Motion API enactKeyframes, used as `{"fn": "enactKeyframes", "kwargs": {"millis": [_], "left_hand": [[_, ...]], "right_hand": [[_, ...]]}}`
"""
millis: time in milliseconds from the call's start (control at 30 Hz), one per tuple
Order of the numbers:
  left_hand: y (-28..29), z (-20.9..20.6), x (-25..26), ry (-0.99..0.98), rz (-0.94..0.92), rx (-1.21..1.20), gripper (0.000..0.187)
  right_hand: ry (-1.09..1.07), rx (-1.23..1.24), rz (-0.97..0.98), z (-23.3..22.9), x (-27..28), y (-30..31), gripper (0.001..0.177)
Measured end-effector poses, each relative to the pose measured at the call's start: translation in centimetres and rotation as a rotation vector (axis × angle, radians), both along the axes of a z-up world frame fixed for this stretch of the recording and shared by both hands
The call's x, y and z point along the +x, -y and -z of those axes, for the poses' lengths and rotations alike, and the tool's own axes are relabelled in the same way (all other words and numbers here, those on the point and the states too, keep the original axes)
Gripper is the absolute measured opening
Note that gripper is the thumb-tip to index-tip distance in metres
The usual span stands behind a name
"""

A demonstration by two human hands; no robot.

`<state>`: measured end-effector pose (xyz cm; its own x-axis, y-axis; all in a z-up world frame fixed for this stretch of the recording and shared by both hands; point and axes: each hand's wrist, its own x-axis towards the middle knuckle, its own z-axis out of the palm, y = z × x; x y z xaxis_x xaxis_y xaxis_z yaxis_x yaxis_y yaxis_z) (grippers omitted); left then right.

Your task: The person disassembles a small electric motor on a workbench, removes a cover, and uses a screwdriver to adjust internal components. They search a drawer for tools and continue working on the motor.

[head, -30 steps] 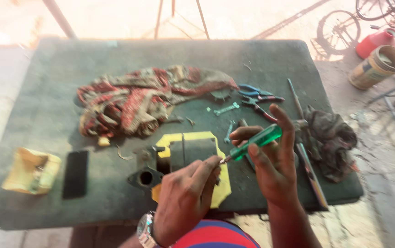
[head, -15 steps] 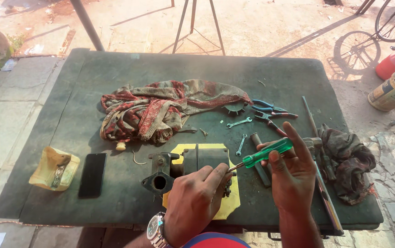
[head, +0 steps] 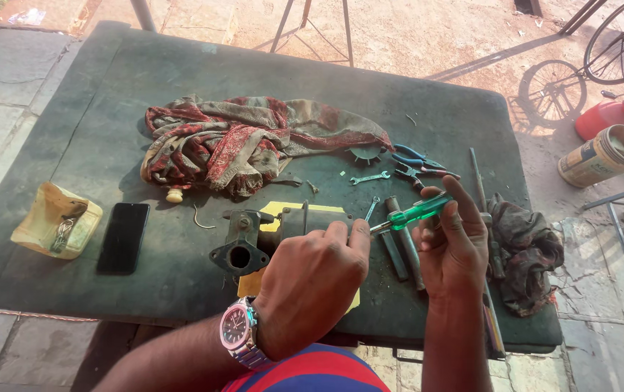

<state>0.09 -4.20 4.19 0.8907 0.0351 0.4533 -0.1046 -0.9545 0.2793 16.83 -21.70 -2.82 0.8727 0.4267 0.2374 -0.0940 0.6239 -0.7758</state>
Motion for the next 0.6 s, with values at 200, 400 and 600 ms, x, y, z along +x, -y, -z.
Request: {"fn": "enactKeyframes", "kwargs": {"millis": [200, 400, 600], "left_hand": [[0.2, -0.3, 0.0, -0.025, 0.022, 0.006, 0.042], [0.4, -0.1, 0.2, -0.052, 0.032, 0.039, 0.043], [0.1, 0.5, 0.6, 0.027, 0.08, -0.179, 0.038]], "right_hand": [[0.002, 0.008, 0.036, 1.4, 0.2, 0.7, 0.033], [0.057, 0.024, 0.112, 1.7, -1.4, -1.1, 0.035], [0.128, 0.03, 0.098, -0.3, -3.6, -1.3, 0.051]]}}
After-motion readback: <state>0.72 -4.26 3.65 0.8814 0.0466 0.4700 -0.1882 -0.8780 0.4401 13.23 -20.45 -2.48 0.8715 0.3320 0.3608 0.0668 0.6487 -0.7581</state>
